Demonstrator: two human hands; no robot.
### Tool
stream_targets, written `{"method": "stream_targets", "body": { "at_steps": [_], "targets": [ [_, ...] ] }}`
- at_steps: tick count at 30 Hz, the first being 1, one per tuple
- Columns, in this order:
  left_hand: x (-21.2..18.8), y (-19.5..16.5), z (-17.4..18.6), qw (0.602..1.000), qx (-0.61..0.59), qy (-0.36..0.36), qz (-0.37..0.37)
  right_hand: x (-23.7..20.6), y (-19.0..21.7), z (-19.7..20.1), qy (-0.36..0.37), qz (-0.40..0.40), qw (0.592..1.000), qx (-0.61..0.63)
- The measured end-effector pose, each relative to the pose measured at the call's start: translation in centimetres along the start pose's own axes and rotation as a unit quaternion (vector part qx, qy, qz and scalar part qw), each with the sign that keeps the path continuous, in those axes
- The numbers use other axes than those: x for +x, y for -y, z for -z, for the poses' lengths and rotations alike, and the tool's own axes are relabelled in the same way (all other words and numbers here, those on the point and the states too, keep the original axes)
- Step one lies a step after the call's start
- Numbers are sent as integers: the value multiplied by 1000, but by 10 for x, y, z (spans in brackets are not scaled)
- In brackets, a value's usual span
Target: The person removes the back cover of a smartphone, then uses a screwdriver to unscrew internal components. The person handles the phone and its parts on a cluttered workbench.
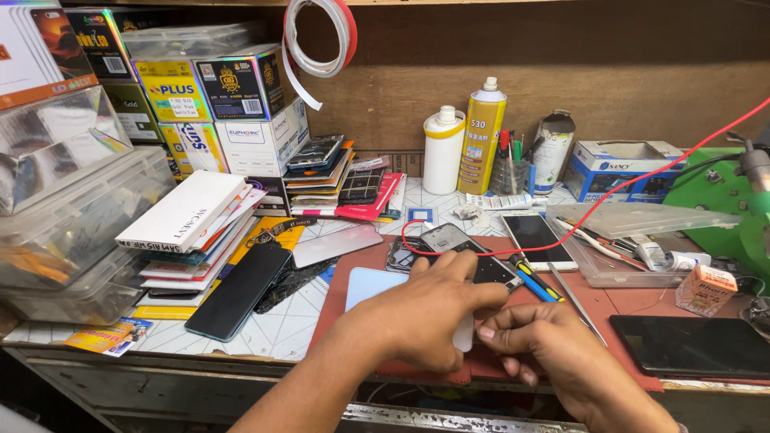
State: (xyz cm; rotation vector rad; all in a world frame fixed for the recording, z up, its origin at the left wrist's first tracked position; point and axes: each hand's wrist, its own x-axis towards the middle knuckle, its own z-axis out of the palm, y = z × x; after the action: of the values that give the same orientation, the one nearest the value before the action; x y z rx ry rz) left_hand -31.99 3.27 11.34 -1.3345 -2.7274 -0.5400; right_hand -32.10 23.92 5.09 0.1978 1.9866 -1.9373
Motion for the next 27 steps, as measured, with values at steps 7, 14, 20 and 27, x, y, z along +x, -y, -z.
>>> {"method": "stream_targets", "body": {
  "at_steps": [7,14,20,27],
  "targets": [
    [-7,4,10,982,-59,-179,-24,-19,6,-14,-46,212,975,59],
    [-6,-3,9,944,-128,-303,-15,-33,12,-34,-182,371,910,-13],
    [-4,-2,3,945,-91,-313,-37,-23,7,-23,-123,300,939,114],
    [7,-4,10,961,-95,-258,-13,-17,10,-7,-24,163,964,210]
  ]
}}
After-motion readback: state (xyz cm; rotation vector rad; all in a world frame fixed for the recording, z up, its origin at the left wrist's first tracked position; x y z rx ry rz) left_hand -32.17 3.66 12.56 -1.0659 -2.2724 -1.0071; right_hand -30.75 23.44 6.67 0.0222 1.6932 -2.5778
